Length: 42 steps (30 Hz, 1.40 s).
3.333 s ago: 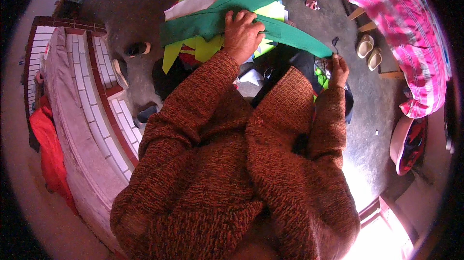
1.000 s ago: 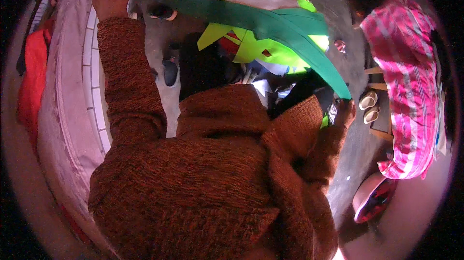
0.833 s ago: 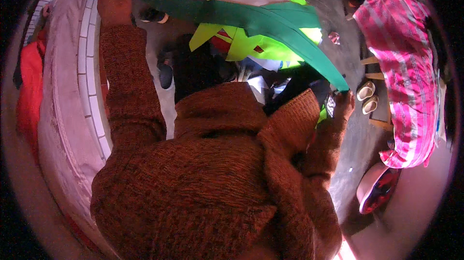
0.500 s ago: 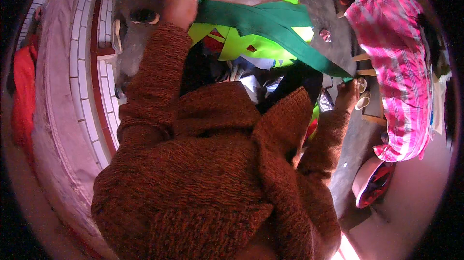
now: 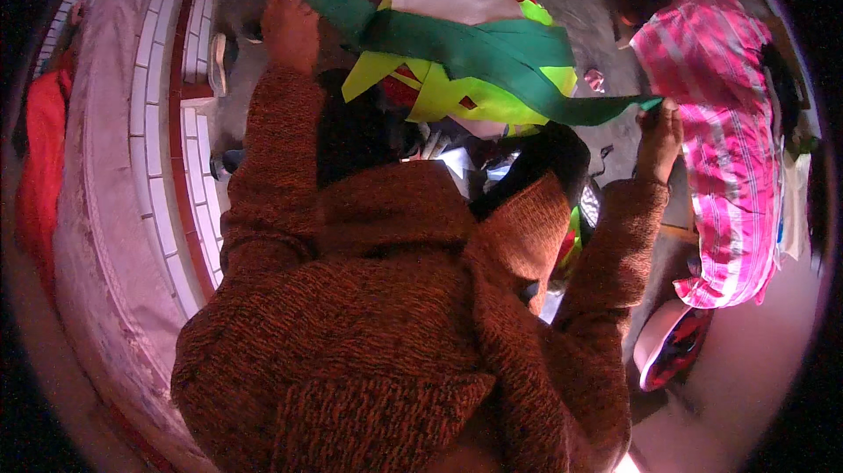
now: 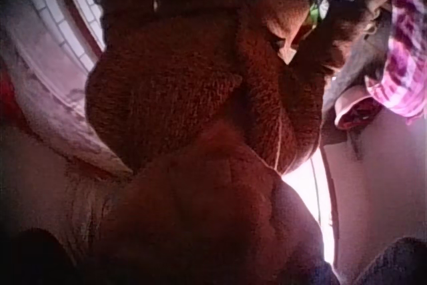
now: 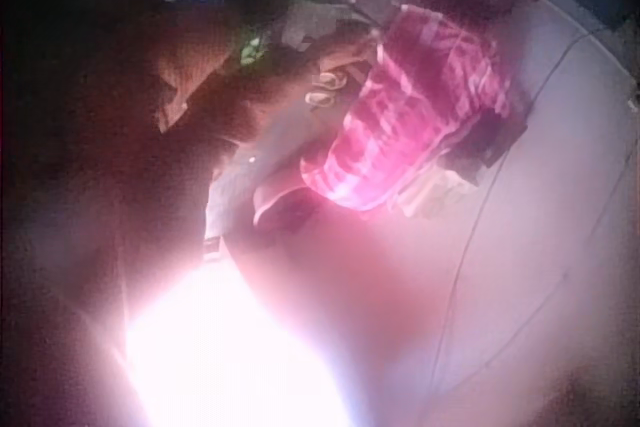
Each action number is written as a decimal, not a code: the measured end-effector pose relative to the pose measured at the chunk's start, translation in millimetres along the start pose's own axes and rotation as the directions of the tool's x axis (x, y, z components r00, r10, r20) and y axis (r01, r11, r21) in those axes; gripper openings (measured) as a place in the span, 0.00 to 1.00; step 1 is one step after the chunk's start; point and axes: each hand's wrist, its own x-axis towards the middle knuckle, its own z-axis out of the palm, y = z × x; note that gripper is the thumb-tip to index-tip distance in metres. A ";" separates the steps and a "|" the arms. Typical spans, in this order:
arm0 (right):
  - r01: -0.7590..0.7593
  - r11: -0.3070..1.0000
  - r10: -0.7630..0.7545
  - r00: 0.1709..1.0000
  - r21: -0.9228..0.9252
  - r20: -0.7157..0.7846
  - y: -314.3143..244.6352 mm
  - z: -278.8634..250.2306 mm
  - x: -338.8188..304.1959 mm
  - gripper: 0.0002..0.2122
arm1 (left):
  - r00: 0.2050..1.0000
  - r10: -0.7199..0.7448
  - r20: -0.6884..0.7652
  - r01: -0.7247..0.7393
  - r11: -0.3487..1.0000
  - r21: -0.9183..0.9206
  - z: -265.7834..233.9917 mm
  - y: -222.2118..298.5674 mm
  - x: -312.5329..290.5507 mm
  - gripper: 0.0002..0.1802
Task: The person sits on the floor and folds various pieces of clothing, including a green shirt, a red garment, and a blue item. They handle each piece individually, smoothing and folding them into neat stacks on their lap.
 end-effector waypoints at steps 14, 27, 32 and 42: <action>0.427 0.313 -0.417 0.864 -0.849 0.282 -3.6 -35.5 42.6 0.09 | 0.753 0.182 0.633 -0.578 0.644 0.502 77.5 2.7 -86.9 0.25; 0.354 0.617 -0.349 0.924 -0.703 0.159 41.2 -89.7 109.8 0.13 | 0.719 0.203 0.665 -0.667 0.472 0.577 105.3 -25.9 -88.5 0.12; 0.389 0.515 -0.350 0.909 -0.763 0.227 52.7 -46.6 80.0 0.07 | 0.715 0.125 0.688 -0.628 0.548 0.553 93.0 -13.8 -78.8 0.10; -0.112 0.905 0.070 0.991 -0.411 -0.116 87.7 -88.3 36.3 0.12 | 0.713 0.213 0.668 -0.668 0.494 0.557 107.6 -23.6 -90.3 0.12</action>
